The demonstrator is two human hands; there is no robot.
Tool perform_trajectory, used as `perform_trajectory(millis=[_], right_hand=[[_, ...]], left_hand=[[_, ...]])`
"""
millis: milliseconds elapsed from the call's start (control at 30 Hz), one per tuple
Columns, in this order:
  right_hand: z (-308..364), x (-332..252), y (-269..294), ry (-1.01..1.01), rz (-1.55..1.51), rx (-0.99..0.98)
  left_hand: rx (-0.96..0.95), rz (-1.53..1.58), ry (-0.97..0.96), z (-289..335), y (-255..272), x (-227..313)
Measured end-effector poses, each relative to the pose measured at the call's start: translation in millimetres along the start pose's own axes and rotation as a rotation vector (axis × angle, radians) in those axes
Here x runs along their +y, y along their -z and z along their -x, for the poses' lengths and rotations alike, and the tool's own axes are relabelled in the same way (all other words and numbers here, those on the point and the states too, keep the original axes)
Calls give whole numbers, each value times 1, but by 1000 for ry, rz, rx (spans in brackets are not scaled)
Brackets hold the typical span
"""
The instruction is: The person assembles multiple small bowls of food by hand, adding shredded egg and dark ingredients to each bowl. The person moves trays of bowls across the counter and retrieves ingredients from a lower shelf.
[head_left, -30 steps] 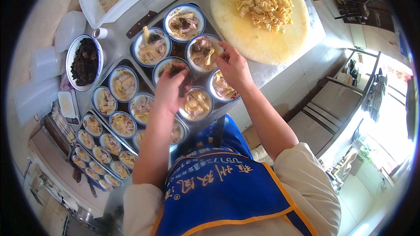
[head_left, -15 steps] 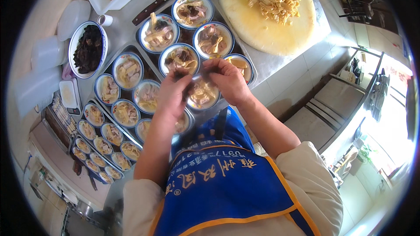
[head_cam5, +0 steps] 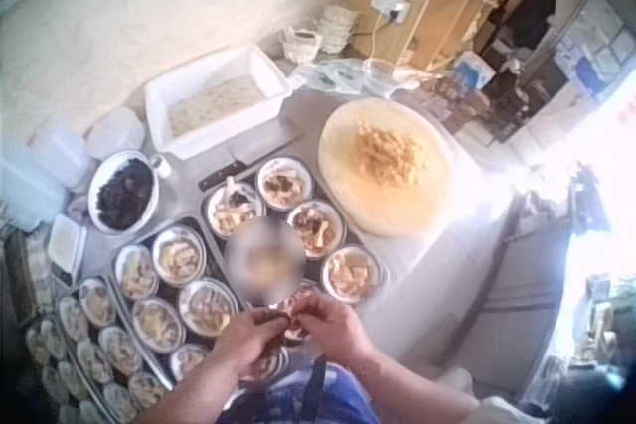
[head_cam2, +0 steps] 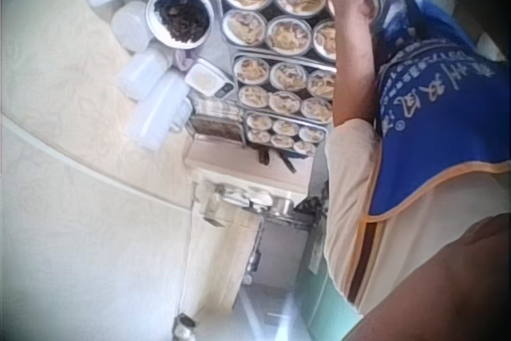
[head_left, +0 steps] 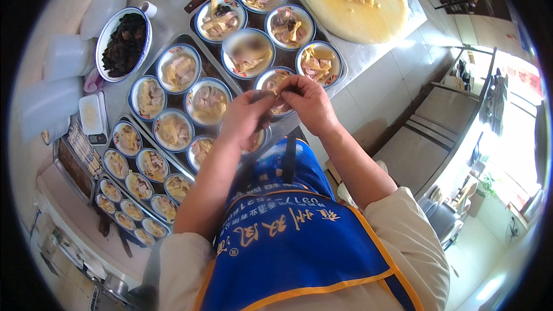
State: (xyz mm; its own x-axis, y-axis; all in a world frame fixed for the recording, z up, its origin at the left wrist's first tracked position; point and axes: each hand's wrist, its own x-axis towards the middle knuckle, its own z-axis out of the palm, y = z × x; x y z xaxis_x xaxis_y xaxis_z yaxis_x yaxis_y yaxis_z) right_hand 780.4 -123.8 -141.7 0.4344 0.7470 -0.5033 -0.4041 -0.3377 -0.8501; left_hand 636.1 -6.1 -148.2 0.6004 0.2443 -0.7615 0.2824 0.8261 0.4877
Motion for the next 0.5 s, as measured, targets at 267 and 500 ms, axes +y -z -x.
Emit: perform_trajectory(millis=[267,500], right_hand=[[29,12,20,-47,-46,290],[30,28,51,-168,-254,156]], left_hand=[[77,-347,-68,-8,-7,-13],[170,-242,-177,-4,17,-20]])
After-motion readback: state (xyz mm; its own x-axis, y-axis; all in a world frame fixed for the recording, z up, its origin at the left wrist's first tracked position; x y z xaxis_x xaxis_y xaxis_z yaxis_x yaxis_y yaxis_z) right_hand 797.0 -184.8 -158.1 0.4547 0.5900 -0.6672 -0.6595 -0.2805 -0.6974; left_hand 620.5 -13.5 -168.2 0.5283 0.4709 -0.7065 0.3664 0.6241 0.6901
